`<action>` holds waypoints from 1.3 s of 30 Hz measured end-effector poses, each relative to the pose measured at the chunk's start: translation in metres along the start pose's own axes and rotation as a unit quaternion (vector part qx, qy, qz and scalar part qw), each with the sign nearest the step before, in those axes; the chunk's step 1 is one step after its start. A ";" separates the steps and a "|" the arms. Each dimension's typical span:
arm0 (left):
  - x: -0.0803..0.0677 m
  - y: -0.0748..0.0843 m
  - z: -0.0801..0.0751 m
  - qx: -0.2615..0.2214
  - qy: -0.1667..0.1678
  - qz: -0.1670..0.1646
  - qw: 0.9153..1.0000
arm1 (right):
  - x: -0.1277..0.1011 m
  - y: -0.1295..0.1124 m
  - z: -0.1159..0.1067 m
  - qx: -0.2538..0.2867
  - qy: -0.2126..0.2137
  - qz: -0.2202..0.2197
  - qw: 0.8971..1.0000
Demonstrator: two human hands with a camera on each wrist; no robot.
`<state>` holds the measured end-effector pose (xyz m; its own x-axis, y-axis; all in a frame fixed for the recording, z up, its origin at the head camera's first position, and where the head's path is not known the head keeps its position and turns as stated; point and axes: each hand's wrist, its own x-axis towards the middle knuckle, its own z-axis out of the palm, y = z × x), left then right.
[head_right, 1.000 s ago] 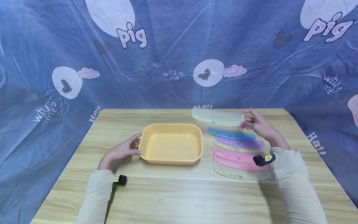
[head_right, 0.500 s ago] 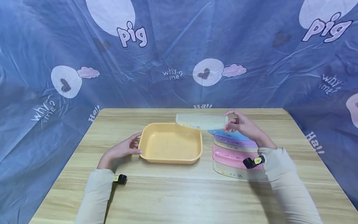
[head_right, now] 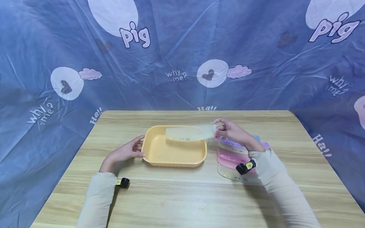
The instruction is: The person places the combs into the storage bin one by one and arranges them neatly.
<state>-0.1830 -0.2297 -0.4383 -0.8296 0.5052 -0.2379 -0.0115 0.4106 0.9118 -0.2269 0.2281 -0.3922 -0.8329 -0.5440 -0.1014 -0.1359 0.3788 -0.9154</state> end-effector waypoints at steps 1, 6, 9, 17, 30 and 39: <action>0.001 0.000 0.000 0.001 0.000 0.000 1.000 | 0.002 -0.001 0.002 0.002 -0.003 0.003 1.000; 0.002 -0.002 0.000 0.002 0.003 -0.003 1.000 | 0.012 -0.007 0.015 0.028 -0.023 0.031 0.999; 0.002 -0.003 0.000 -0.002 0.004 -0.009 1.000 | 0.017 -0.011 0.024 0.035 -0.034 0.046 0.998; 0.002 -0.003 -0.003 -0.011 -0.004 -0.007 1.000 | 0.029 -0.017 0.045 0.050 -0.025 0.078 0.995; 0.004 -0.005 -0.005 -0.013 -0.006 -0.003 1.000 | 0.045 -0.020 0.063 0.030 0.017 0.128 0.991; 0.007 -0.004 -0.008 -0.013 -0.005 -0.005 1.000 | 0.049 -0.020 0.062 0.026 0.033 0.124 0.991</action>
<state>-0.1933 -0.2336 -0.4408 -0.8235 0.5086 -0.2513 -0.0354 0.3960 0.9176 -0.2312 0.1474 -0.4028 -0.8708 -0.3879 -0.3021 0.1042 0.4548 -0.8845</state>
